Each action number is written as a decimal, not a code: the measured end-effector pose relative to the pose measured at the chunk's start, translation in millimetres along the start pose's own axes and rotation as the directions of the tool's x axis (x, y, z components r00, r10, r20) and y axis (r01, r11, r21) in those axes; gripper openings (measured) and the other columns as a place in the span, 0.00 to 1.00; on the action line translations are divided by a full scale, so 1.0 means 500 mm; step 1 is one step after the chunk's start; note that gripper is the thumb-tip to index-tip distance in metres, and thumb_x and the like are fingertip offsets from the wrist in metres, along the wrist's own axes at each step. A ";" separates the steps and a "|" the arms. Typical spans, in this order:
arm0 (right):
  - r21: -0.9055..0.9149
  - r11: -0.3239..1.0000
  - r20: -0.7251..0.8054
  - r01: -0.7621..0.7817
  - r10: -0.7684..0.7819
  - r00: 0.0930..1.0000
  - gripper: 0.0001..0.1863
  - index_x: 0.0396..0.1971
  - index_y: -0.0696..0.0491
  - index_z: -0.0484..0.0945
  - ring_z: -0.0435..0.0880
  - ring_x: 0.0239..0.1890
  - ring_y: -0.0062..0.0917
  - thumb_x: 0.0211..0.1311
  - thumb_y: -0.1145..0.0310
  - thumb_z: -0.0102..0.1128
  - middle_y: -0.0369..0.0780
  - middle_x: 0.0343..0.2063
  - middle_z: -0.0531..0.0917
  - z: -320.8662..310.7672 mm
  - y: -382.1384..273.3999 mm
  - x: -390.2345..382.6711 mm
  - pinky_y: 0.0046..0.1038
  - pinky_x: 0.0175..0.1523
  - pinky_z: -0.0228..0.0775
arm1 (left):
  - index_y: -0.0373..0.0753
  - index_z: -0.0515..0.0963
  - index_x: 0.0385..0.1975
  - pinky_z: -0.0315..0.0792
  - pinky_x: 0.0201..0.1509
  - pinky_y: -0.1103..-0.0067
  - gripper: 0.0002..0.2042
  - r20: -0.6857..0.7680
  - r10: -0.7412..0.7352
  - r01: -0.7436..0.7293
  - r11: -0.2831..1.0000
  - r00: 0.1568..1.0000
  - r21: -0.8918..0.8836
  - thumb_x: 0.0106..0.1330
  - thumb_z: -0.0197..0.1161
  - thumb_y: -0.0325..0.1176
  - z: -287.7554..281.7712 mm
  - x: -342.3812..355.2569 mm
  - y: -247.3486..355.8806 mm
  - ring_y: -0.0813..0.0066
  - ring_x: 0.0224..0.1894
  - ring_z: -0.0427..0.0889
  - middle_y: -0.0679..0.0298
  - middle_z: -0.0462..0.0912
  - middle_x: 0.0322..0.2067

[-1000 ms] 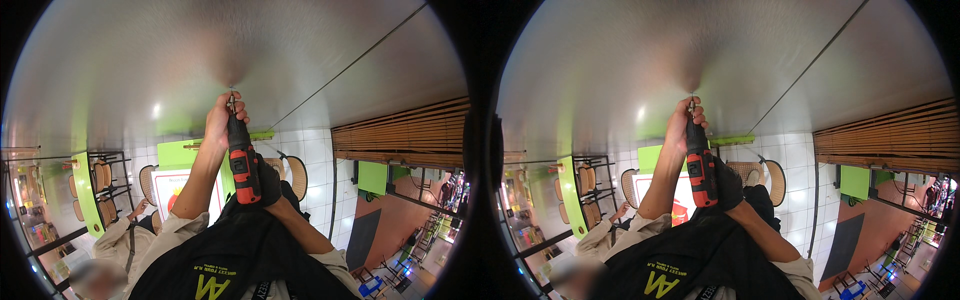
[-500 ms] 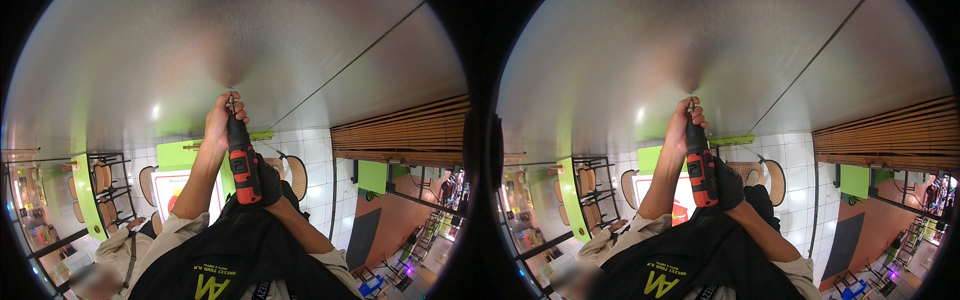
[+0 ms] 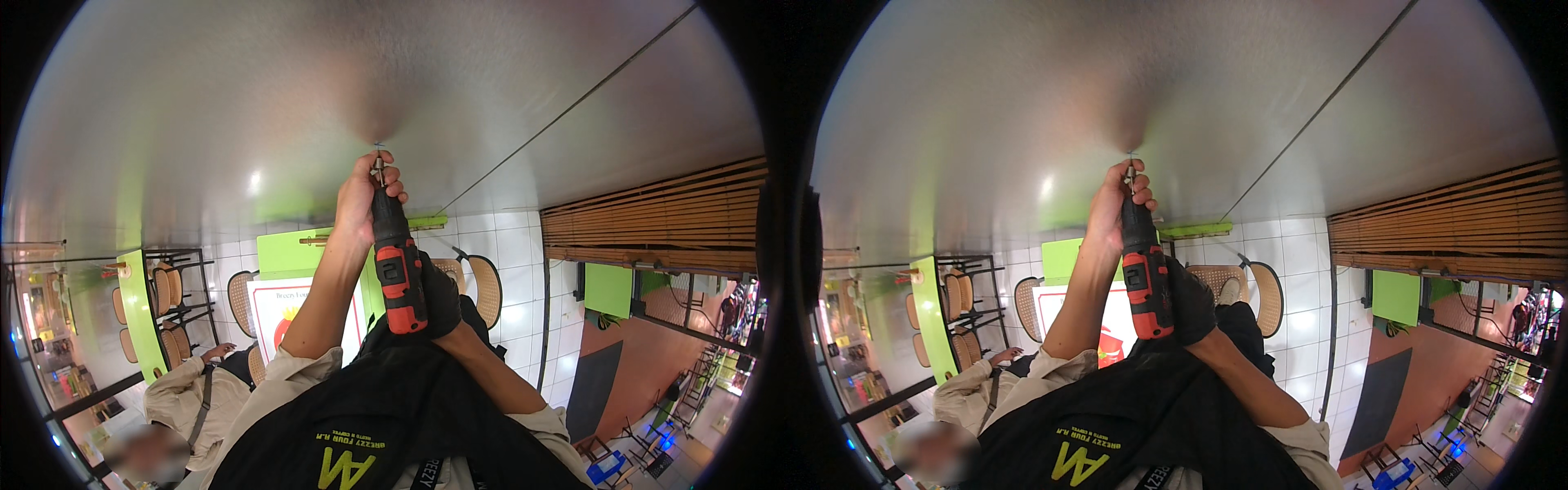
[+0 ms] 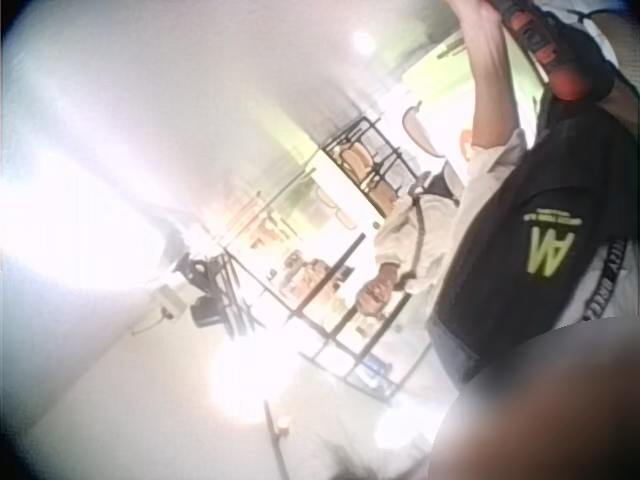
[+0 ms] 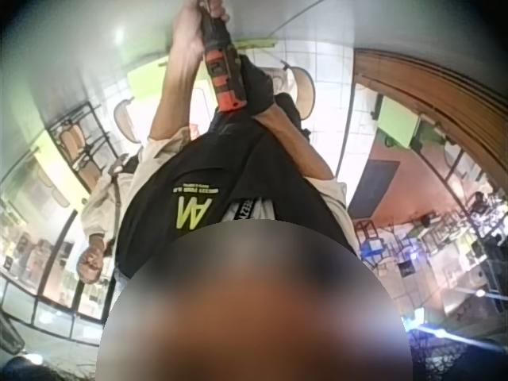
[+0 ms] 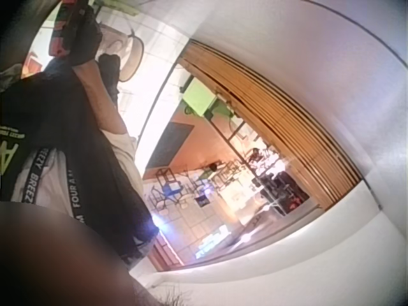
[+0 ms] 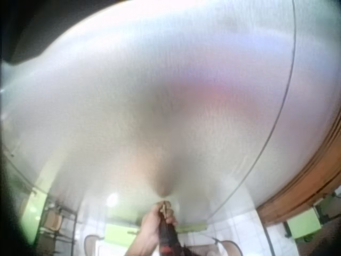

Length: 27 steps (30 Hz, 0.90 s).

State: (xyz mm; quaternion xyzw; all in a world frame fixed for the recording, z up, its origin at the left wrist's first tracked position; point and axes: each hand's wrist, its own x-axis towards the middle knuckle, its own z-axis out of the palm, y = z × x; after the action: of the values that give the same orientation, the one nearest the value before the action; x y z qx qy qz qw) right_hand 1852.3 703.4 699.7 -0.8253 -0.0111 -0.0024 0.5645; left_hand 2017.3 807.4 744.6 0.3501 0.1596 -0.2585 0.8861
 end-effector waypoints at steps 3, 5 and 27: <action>0.027 0.999 0.013 -0.028 0.027 1.000 0.27 0.49 0.50 0.71 0.83 0.34 0.40 0.48 0.62 0.69 0.43 0.30 0.83 0.004 0.007 0.001 0.39 0.37 0.75 | 0.43 0.70 0.34 0.66 0.26 0.81 0.07 -0.001 0.001 -0.001 1.000 1.000 0.001 0.70 0.49 0.38 0.000 0.000 0.001 0.84 0.17 0.64 0.72 0.65 0.18; 0.076 0.994 0.020 -0.075 0.073 0.997 0.26 0.48 0.50 0.71 0.83 0.34 0.40 0.48 0.62 0.69 0.43 0.30 0.82 0.018 0.033 0.000 0.39 0.36 0.74 | 0.43 0.70 0.34 0.66 0.27 0.81 0.07 0.010 0.002 -0.002 1.000 1.000 0.003 0.70 0.49 0.38 0.003 -0.001 0.002 0.84 0.18 0.64 0.72 0.65 0.18; 0.043 0.998 0.007 -0.051 0.051 0.999 0.21 0.43 0.52 0.73 0.82 0.31 0.39 0.52 0.59 0.67 0.42 0.27 0.81 0.009 0.027 -0.001 0.38 0.34 0.74 | 0.44 0.68 0.33 0.65 0.29 0.81 0.08 0.024 0.014 -0.014 1.000 1.000 -0.019 0.72 0.48 0.39 -0.011 0.007 -0.007 0.84 0.20 0.63 0.73 0.62 0.18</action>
State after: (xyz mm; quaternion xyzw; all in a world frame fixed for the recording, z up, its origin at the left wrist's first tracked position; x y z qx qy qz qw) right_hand 1851.8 702.8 685.3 -0.8130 0.0084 0.0147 0.5820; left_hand 2017.7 807.8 737.1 0.3398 0.1488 -0.2552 0.8929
